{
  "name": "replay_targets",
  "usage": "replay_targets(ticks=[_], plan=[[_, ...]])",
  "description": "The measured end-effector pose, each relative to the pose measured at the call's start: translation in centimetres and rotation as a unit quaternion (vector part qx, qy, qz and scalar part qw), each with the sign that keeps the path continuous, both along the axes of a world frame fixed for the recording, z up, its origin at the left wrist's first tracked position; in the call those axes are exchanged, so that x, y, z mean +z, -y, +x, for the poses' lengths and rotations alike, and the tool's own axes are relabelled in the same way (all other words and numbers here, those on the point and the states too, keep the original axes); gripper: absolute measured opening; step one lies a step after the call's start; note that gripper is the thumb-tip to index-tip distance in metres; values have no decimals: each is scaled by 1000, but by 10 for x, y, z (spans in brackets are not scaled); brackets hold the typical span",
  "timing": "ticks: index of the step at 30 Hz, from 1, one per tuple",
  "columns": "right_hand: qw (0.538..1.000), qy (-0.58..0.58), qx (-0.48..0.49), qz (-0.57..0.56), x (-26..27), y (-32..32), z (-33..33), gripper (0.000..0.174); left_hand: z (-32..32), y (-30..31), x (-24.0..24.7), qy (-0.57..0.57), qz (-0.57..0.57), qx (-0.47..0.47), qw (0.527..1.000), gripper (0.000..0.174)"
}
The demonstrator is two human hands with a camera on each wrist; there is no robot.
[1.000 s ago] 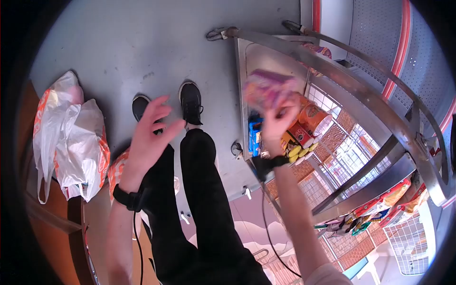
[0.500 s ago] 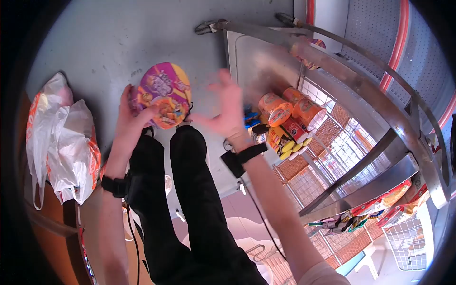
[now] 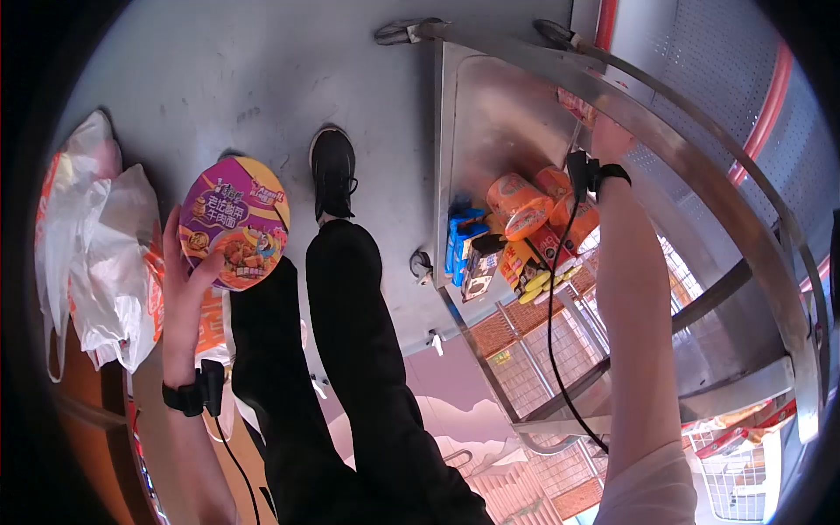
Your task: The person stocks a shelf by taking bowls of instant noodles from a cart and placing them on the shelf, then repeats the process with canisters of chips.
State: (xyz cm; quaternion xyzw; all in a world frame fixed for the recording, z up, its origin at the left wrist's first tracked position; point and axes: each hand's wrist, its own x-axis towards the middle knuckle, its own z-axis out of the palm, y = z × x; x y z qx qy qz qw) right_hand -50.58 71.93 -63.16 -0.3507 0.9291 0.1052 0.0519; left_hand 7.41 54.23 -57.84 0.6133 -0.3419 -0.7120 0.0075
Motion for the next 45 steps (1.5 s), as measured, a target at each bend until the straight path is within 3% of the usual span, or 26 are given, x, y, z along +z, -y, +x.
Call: replay_targets(ticks=[2, 4, 5, 11, 17, 19, 22, 23, 24, 25, 26, 27, 28, 29, 30, 31, 32, 33, 35, 37, 39, 41, 43, 45], plan=[[999, 27, 41, 11, -24, -15, -37, 51, 8, -2, -6, 9, -29, -19, 999, 81], [996, -85, -35, -15, -46, -25, -60, 44, 7, 0, -7, 4, -17, 4, 1000, 80], [996, -79, -35, -13, -54, -29, -59, 44, 8, 2, -7, -1, -9, 21, 1000, 79], [992, -37, 30, 117, -42, -50, -88, 44, 3, 8, -2, 3, -26, 50, 998, 79], [971, -17, 70, 229, -24, -64, -20, 45, -3, 7, 15, -7, -13, 103, 995, 70], [963, -7, 76, 260, -29, -49, 18, 46, -6, 14, 42, -28, 30, 127, 991, 62], [958, 4, 86, 274, -24, -1, 59, 46, 4, 25, 70, -40, -27, 80, 996, 65], [964, 176, -197, -28, 31, 42, 122, 50, 7, 30, 85, -36, -52, 65, 996, 65], [909, 275, -312, -39, 64, 63, 153, 60, 11, 37, 102, -20, -35, 73, 997, 66], [863, 338, -329, -180, 29, 23, 162, 63, 16, 44, 119, -4, -22, 83, 996, 67], [999, 33, -18, -11, -4, -22, 189, 49, 23, 50, 135, -18, -20, 91, 995, 67], [929, 249, -227, -155, 42, 14, 225, 73, 30, 58, 152, -30, -23, 102, 994, 68], [777, 489, -351, -182, 95, 52, 259, 80, 37, 64, 170, -31, -42, 98, 994, 70], [838, 408, -280, -229, 82, 39, 292, 71, 43, 68, 188, -34, -60, 94, 993, 71], [748, 517, -299, -290, 164, 90, 323, 64, 47, 71, 205, -17, -76, 88, 993, 73], [748, 527, -283, -287, 147, 75, 344, 61, 49, 75, 229, 0, -88, 82, 993, 75], [703, 602, -250, -285, 211, 110, 357, 69, 42, 89, 272, 11, -56, 68, 996, 78], [784, 549, -182, -227, 239, 121, 368, 78, 53, 89, 279, -9, -106, 74, 992, 78], [809, 558, -70, -172, 313, 152, 369, 86, 58, 88, 315, -42, -137, 96, 985, 76], [801, 561, -35, -206, 388, 179, 359, 88, 55, 92, 357, -53, -165, 88, 981, 72], [794, 559, -8, -239, 454, 204, 348, 89, 49, 107, 406, -110, -94, 140, 979, 69], [859, 445, 101, -234, 515, 219, 333, 91, 47, 117, 430, -150, -137, 144, 969, 69], [866, 424, 109, -240, 560, 226, 308, 87, 25, 126, 458, -101, -211, 82, 969, 69], [822, 448, 128, -328, 582, 228, 290, 90, 14, 127, 483, -94, -213, 58, 971, 71]])
